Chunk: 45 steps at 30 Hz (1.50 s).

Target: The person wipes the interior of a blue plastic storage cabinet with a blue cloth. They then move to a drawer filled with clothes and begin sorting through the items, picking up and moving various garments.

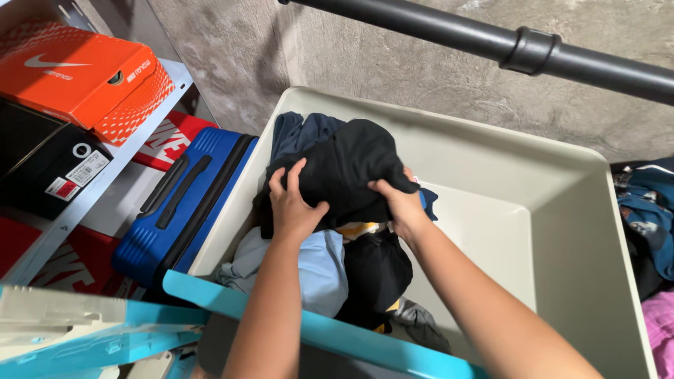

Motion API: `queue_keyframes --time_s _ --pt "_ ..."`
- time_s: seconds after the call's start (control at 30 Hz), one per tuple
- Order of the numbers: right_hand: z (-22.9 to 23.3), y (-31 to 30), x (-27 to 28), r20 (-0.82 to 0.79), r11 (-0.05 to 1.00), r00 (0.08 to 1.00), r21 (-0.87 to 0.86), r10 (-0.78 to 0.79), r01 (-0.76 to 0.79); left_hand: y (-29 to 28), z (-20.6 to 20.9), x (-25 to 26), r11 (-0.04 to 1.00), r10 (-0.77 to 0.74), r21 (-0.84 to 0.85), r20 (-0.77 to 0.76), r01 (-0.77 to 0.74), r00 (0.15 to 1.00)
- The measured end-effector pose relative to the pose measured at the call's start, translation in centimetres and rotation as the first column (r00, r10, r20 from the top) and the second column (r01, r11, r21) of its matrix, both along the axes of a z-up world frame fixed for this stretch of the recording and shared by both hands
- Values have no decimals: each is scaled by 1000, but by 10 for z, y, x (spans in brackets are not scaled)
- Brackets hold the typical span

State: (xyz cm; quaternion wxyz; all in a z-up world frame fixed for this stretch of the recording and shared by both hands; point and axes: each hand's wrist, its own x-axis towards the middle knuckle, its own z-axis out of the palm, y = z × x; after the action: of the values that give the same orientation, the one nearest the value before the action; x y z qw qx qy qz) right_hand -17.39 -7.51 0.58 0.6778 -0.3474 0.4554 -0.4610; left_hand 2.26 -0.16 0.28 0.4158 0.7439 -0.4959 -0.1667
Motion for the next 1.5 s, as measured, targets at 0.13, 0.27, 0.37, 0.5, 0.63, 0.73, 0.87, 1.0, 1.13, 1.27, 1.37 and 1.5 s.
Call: queue_keyframes --time_s 0.13,0.27,0.37,0.5,0.63,0.73,0.87,1.0,1.13,1.27,1.37,1.5 --pt "8 20 -46 272 992 962 104 37 -67 2 11 -22 980 -63 -187 54 72 997" --pt "25 37 -125 354 990 935 141 -23 -29 2 27 -74 931 -80 -353 42 90 996" --pt "45 52 -198 364 994 926 81 -96 72 -6 45 -122 888 -262 -441 -259 127 930" --pt "71 70 -303 191 951 933 118 -304 286 -5 65 -203 779 -618 -384 -607 496 500" --pt "91 96 -406 182 906 895 -40 -408 422 11 79 -299 638 -683 -375 -680 673 269" --pt "103 115 -476 109 881 881 -66 -460 468 27 87 -363 525 -738 -416 -657 743 154" --pt "124 110 -568 -109 895 890 -116 -443 431 37 90 -423 473 -710 -195 -662 859 240" --pt "105 92 -613 -620 773 495 -322 -609 547 48 76 -476 667 -719 -89 -334 740 609" --pt "60 108 -594 -644 645 -31 -764 -765 -25 59 44 -502 566 -820 -53 69 822 569" --pt "7 127 -525 -930 928 -60 -366 -363 69 61 14 -524 586 -780 176 389 791 490" --pt "5 125 -511 -935 936 -68 -350 -347 35 51 5 -537 545 -829 424 401 723 390" --pt "9 104 -516 -954 961 -121 -276 -275 -5 44 2 -541 565 -810 453 463 690 359"
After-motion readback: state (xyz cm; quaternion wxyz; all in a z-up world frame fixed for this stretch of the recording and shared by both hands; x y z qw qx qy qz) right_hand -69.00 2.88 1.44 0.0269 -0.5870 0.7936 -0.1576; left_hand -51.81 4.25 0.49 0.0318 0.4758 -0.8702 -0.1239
